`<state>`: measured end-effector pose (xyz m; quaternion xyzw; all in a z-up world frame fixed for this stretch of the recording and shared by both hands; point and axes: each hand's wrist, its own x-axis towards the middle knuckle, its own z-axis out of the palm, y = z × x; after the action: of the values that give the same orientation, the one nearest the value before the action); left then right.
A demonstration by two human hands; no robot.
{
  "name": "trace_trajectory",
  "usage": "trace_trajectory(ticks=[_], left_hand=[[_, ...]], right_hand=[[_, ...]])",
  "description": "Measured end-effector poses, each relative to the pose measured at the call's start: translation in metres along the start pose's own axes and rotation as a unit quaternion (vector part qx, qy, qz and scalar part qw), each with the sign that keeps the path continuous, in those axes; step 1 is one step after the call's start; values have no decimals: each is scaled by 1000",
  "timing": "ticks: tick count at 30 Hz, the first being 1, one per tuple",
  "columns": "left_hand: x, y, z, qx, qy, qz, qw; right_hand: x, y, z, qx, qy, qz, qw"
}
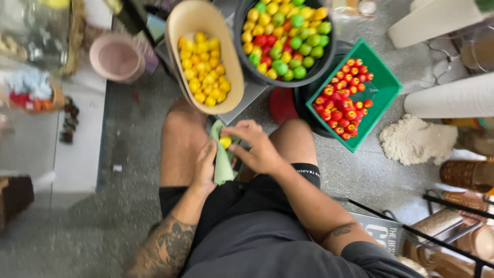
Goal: Cleaning small yellow decorative spheres with a cloth one by one
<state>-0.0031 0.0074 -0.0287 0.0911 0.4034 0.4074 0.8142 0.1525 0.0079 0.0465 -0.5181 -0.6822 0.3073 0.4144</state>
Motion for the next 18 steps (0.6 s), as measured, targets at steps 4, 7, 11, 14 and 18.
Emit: trace_trajectory(ticks=[4,7,11,14,18], left_hand=[[-2,3,11,-43,-20,4,999],[-3,3,10,-33,-53,7,998],[-2,11,10,11,-70,-17,997],[1,13,7,-1,-48,-25,999],[3,12,-2,-36,-27,-46,998]], right_hand=[[18,25,-16,3,26,5,1000],[55,39,-20,-115,87,-52,988],[94,25,-31,-150,131,-45,979],[105,22,-44,-131,186,-67,972],[100,37,-71,-142,221,-44,964]])
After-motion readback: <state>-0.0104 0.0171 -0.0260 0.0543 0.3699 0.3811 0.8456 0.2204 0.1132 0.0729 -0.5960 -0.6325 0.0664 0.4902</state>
